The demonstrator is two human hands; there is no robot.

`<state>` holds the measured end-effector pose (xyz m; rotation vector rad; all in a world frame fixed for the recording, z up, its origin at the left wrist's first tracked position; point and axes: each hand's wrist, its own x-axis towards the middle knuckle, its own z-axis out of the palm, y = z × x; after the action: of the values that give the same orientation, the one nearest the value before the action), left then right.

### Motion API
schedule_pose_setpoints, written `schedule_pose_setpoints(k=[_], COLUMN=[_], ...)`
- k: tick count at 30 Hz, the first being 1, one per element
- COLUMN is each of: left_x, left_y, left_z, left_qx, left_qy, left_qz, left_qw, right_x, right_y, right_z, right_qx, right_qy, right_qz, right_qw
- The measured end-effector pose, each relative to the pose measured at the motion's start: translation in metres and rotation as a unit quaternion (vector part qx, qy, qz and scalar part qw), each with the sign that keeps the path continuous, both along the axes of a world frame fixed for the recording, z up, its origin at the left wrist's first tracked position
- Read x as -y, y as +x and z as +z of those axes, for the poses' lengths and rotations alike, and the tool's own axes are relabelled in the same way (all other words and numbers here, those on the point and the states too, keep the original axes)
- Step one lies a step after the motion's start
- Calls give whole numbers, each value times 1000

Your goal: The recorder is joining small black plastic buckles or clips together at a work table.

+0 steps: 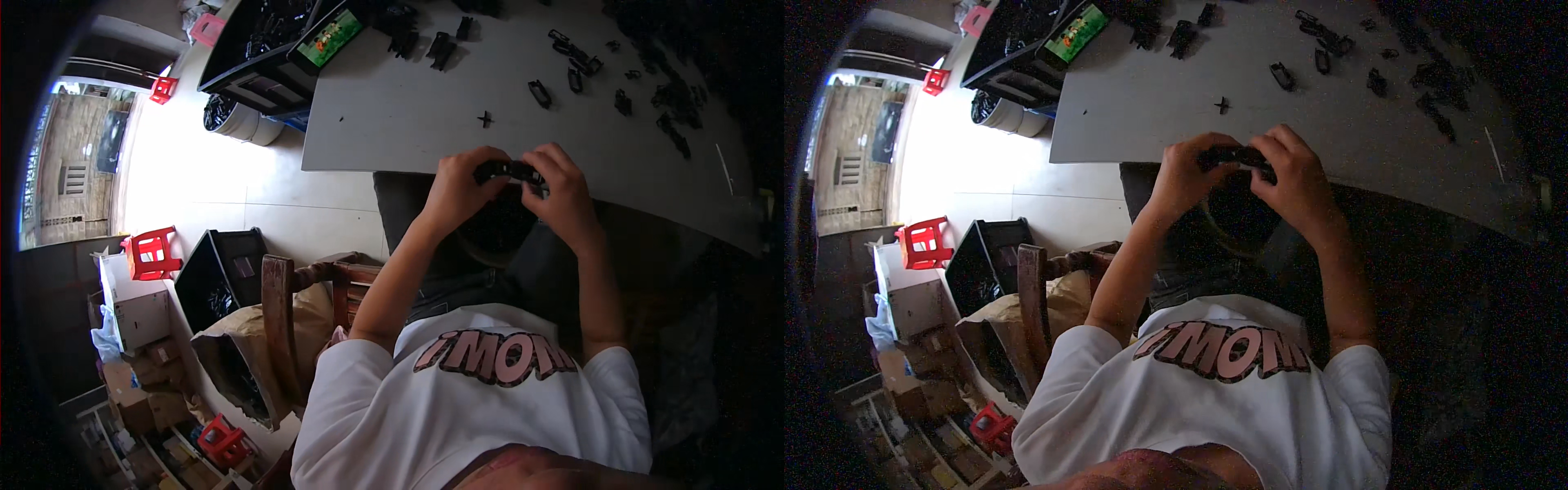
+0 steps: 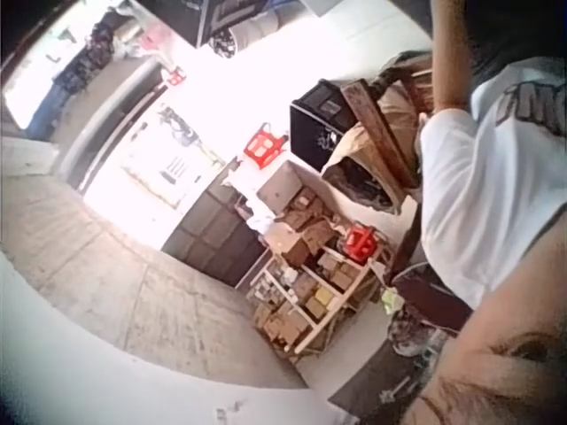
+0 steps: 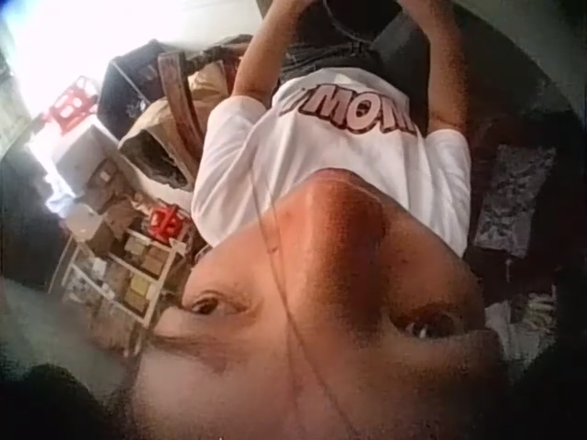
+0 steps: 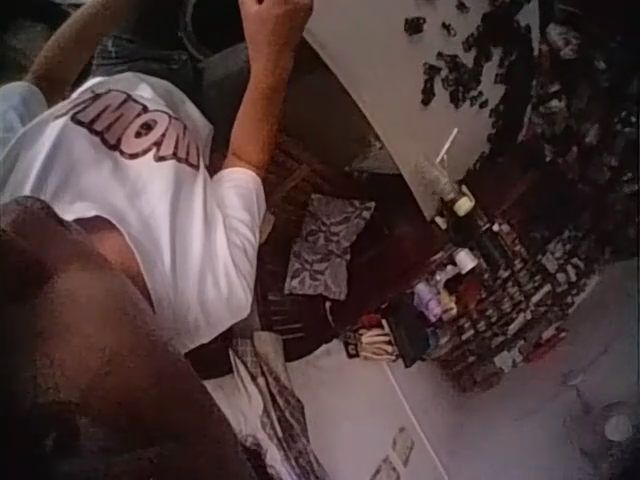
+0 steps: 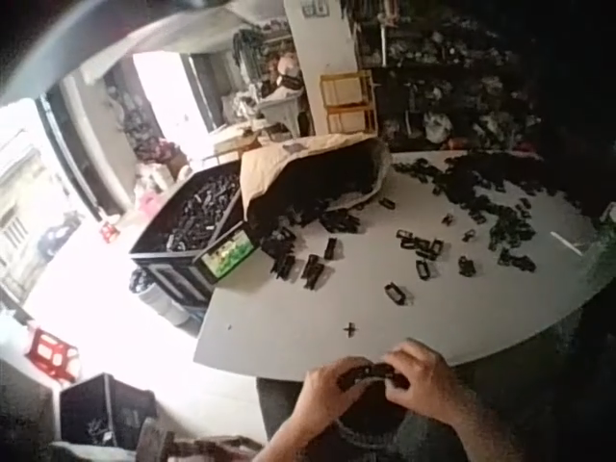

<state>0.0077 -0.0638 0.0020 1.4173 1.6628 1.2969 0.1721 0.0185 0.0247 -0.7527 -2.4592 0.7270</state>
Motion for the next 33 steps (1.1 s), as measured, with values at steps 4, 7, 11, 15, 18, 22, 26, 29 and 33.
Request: schedule_pose_setpoints(k=[4,7,11,15,18,22,26,29,33], left_x=[3,5,7,9,16,15,19,22,27], left_y=[5,13,21,15,8,9,14,14,15], left_z=[-4,-3,-16,-20,-14,-10,-3,-5,-19], left_qx=[73,54,-22,19,106,161,207,137,148], left_qy=[-12,-34,14,-19,-25,-31,-32,-11,-33], left_qz=[-30,-28,-23,-4,-1,-38,-22,-35,-52], left_qw=[997,998,999,1000,994,986,978,990,987], right_x=[7,13,23,20,14,5,4,7,8], right_y=[14,15,13,10,13,22,26,25,29], right_z=[3,4,-9,-14,-8,-13,-25,-33,-29], right_qx=[31,36,47,21,-4,-7,-96,-109,-28], right_qy=[-1,21,98,105,-106,-331,-469,-447,-264], right_qz=[18,18,26,49,-16,31,56,52,76], right_qw=[999,999,994,993,994,943,876,886,961])
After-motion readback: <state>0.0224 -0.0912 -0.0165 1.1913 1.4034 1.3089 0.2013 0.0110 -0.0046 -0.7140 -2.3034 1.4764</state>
